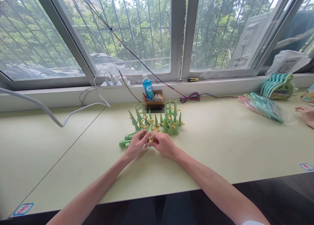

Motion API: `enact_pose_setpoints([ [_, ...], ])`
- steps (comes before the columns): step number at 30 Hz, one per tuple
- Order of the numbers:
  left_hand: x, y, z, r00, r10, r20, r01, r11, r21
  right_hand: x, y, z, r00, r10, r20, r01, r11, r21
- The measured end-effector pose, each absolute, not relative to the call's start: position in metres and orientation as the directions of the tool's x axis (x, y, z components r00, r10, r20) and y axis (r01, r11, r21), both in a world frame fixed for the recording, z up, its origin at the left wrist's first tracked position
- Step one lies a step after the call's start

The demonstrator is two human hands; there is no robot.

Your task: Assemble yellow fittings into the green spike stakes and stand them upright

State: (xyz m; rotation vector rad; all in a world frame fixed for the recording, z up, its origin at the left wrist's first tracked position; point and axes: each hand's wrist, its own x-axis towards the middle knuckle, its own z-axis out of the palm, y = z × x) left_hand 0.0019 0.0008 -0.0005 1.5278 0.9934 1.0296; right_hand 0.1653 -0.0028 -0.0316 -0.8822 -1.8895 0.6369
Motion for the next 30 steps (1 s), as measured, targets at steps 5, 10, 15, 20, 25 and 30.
enact_pose_setpoints([
  [5, 0.004, 0.000, -0.001, 0.274, 0.950, 0.149, 0.085, -0.179, 0.980, 0.166, -0.004, -0.027, -0.324, 0.794, 0.515, 0.325, 0.604, -0.728],
  [10, 0.002, 0.002, -0.002, 0.288, 0.939, 0.190, 0.108, -0.229, 0.967, 0.167, -0.005, -0.023, -0.349, 0.787, 0.508, 0.345, 0.612, -0.711],
  [15, -0.001, 0.005, -0.006, 0.310, 0.922, 0.230, 0.140, -0.284, 0.948, 0.170, -0.004, -0.020, -0.361, 0.790, 0.496, 0.362, 0.609, -0.706],
  [20, -0.002, 0.007, -0.010, 0.260, 0.921, 0.289, 0.207, -0.346, 0.915, 0.173, 0.000, -0.020, -0.359, 0.795, 0.488, 0.363, 0.601, -0.712],
  [25, -0.003, 0.007, -0.003, 0.168, 0.880, 0.445, 0.331, -0.476, 0.815, 0.174, 0.004, -0.022, -0.327, 0.798, 0.507, 0.366, 0.602, -0.710],
  [30, -0.007, 0.007, 0.009, 0.030, 0.803, 0.595, 0.390, -0.558, 0.733, 0.173, 0.006, -0.024, -0.305, 0.809, 0.502, 0.377, 0.587, -0.717],
])
